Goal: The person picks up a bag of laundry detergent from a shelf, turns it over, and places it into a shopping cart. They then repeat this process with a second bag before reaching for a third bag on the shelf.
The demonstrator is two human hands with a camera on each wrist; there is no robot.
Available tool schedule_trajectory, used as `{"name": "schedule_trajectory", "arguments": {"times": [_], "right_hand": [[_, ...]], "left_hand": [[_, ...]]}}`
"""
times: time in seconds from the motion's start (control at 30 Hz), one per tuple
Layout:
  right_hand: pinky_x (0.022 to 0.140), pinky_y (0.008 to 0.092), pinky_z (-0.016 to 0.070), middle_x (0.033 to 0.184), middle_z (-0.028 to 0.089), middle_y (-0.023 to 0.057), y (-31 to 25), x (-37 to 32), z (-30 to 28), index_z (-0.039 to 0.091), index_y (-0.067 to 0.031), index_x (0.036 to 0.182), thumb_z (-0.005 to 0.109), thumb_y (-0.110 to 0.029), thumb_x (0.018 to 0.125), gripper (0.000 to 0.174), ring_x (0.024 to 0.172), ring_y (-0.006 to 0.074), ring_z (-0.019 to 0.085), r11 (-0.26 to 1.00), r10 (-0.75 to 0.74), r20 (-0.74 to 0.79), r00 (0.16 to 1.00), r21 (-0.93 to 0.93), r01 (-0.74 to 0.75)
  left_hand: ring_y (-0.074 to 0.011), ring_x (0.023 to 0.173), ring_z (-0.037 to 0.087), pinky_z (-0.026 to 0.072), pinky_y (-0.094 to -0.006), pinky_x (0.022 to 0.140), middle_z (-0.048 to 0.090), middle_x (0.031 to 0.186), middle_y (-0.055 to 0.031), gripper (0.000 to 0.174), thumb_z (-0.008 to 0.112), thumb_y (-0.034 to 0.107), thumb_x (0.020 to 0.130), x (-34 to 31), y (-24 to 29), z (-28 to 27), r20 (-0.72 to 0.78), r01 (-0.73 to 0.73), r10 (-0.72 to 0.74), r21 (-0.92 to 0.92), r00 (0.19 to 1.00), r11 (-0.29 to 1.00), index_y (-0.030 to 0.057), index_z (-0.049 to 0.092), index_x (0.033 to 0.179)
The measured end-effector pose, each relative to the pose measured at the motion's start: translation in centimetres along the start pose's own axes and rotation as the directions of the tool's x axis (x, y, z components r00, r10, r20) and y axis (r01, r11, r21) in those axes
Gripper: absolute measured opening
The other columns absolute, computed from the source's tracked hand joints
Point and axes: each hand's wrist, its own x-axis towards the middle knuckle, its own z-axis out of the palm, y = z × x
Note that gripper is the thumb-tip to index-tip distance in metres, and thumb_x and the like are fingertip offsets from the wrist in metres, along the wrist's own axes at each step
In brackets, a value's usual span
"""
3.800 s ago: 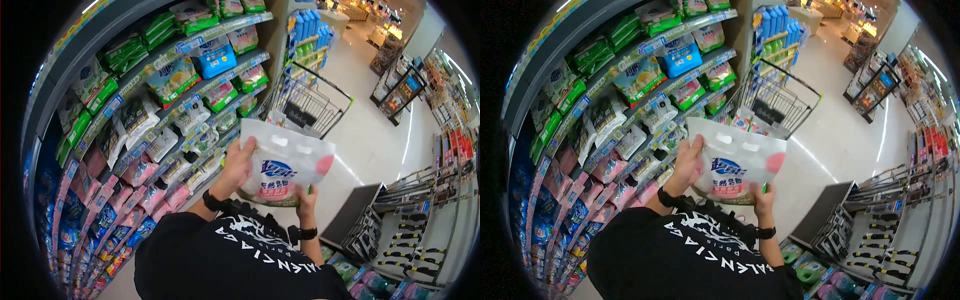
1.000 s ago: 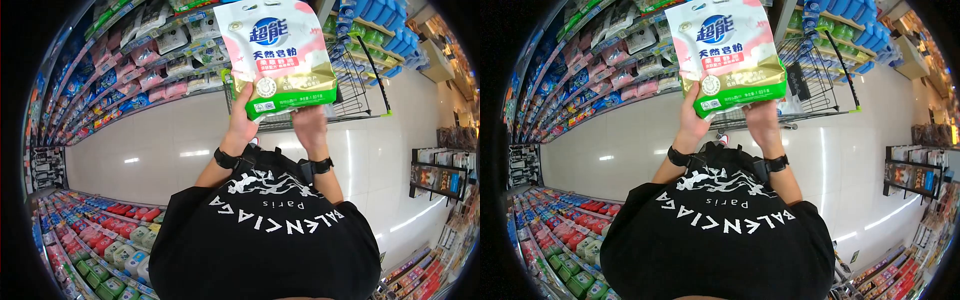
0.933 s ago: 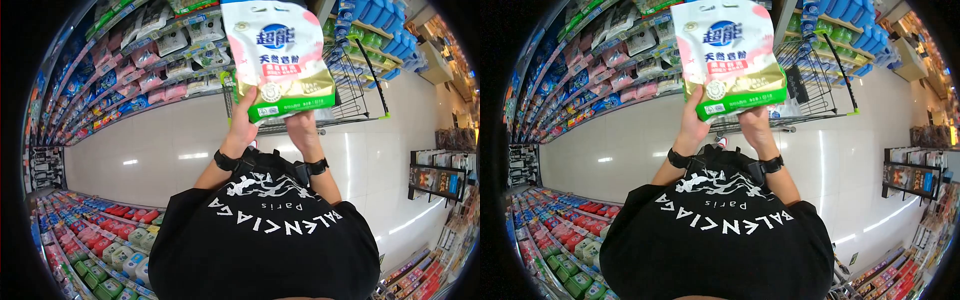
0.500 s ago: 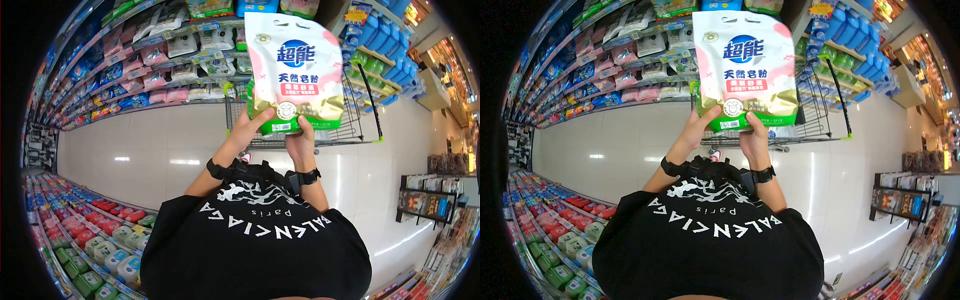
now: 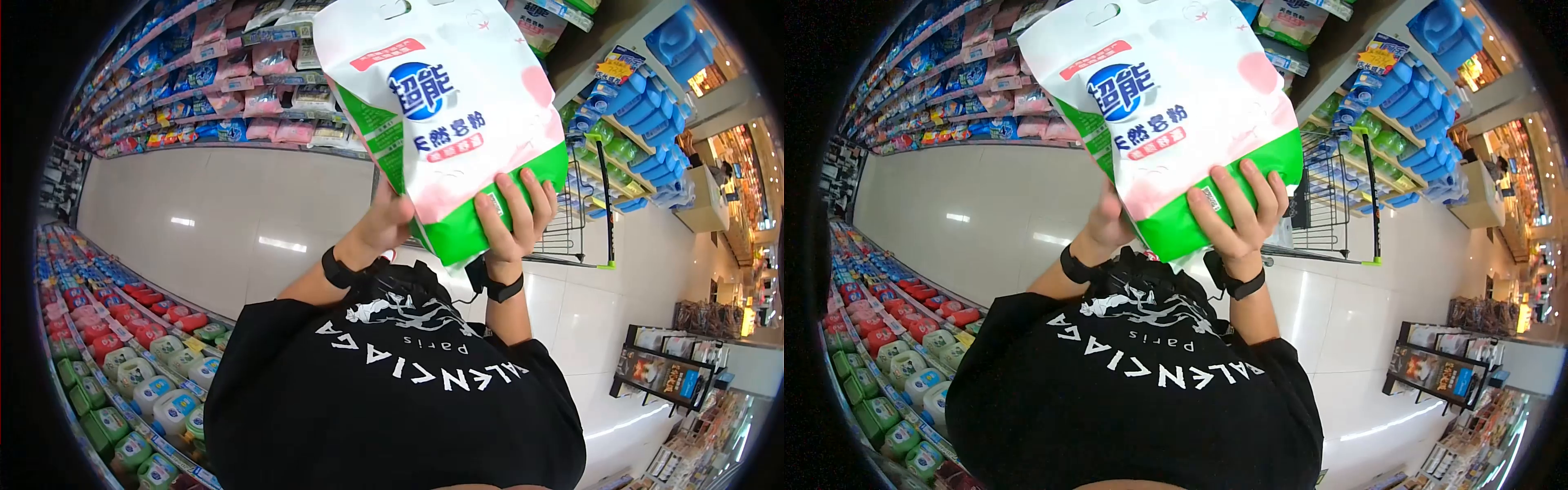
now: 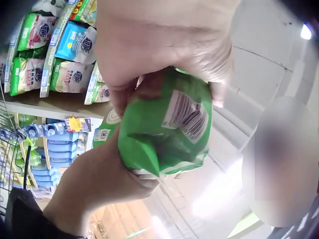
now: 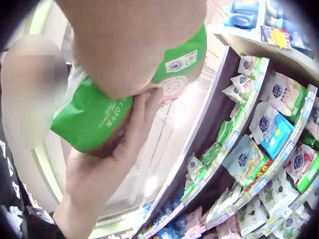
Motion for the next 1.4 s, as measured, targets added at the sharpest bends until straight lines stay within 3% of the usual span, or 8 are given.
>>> {"name": "schedule_trajectory", "arguments": {"times": [0.2,0.37,0.47,0.57,0.67,0.83,1.1,1.4], "right_hand": [[0.104,0.0463,0.0387,0.125,0.066,0.0039,-1.1,0.7,0.6,0.071,-0.0235,0.108,0.07,-0.02,0.084,0.024,0.116,0.0293,0.059,0.994,0.036,0.182,0.983,0.094,-0.054],[0.109,0.054,0.0354,0.146,0.044,0.0261,3.3,-3.0,-0.2,0.039,-0.0072,0.148,0.056,-0.069,0.085,0.089,0.13,0.0416,0.048,0.756,0.153,0.222,0.963,0.601,-0.259],[0.112,0.0476,0.0336,0.152,0.038,0.0205,3.7,-2.7,-0.4,0.034,-0.0017,0.149,0.051,-0.062,0.092,0.084,0.136,0.0358,0.043,0.228,0.598,0.462,0.656,0.686,-0.691],[0.112,0.0433,0.0364,0.152,0.042,0.0143,2.8,-3.7,0.2,0.033,-0.0029,0.15,0.049,-0.057,0.095,0.078,0.136,0.0286,0.045,-0.29,0.6,0.759,0.251,0.499,-0.817],[0.108,0.0428,0.0427,0.146,0.049,0.0146,3.0,-8.3,0.3,0.036,-0.0042,0.149,0.062,-0.049,0.091,0.077,0.131,0.0293,0.05,-0.53,0.494,0.857,0.148,0.432,-0.73],[0.103,0.0452,0.0476,0.142,0.052,0.0148,1.3,-11.5,2.0,0.042,-0.0049,0.144,0.058,-0.054,0.091,0.074,0.126,0.0312,0.055,-0.622,0.534,0.839,0.101,0.471,-0.626],[0.103,0.0456,0.0478,0.14,0.053,0.0156,0.0,-11.9,1.3,0.042,-0.0045,0.144,0.054,-0.053,0.092,0.072,0.124,0.0311,0.056,-0.715,0.489,0.868,0.091,0.458,-0.527],[0.103,0.0459,0.048,0.139,0.055,0.0165,0.4,-12.3,0.8,0.042,-0.0041,0.144,0.05,-0.051,0.094,0.069,0.123,0.0311,0.057,-0.737,0.458,0.882,0.111,0.446,-0.508]], "left_hand": [[-0.0229,0.118,0.06,0.0497,-0.0373,0.1,0.058,0.132,-0.0136,0.056,0.063,0.018,0.093,1.1,2.4,-0.3,-0.226,0.115,-0.146,-0.144,0.963,0.983,0.0007,0.042,0.142],[-0.0249,0.117,0.06,0.0496,-0.0376,0.1,0.059,0.131,-0.0147,0.057,0.064,0.016,0.09,0.9,3.6,-1.9,-0.204,0.09,-0.097,-0.044,0.974,0.995,-0.0006,0.043,0.141],[-0.0255,0.117,0.06,0.0489,-0.0378,0.101,0.059,0.131,-0.0151,0.059,0.066,0.015,0.089,0.2,4.2,-2.3,-0.179,0.136,-0.136,-0.01,0.974,0.991,-0.0009,0.043,0.14],[-0.0235,0.118,0.059,0.0481,-0.0371,0.101,0.058,0.131,-0.0137,0.059,0.067,0.015,0.089,-0.6,3.9,-2.6,-0.148,0.223,-0.227,-0.043,0.963,0.974,0.0,0.043,0.141],[-0.0197,0.117,0.058,0.0472,-0.0359,0.101,0.058,0.131,-0.0108,0.056,0.066,0.017,0.093,-1.0,3.3,-2.5,-0.138,0.253,-0.242,0.064,0.96,0.965,0.0006,0.043,0.142],[-0.0124,0.119,0.054,0.043,-0.0289,0.103,0.058,0.132,-0.0061,0.045,0.048,0.03,0.105,-0.1,3.5,-1.1,-0.146,0.319,-0.31,0.036,0.939,0.947,0.003,0.046,0.141],[-0.0154,0.118,0.055,0.0474,-0.0327,0.098,0.053,0.136,-0.0078,0.064,0.069,0.024,0.093,0.3,3.6,0.2,-0.014,0.29,-0.334,0.53,0.943,0.797,0.0022,0.039,0.145],[-0.0217,0.103,0.062,0.0517,-0.0375,0.089,0.059,0.119,-0.0107,0.043,0.077,0.017,0.082,3.4,6.3,1.1,-0.066,-0.102,0.279,0.832,0.958,0.545,0.0066,0.06,0.121]]}}
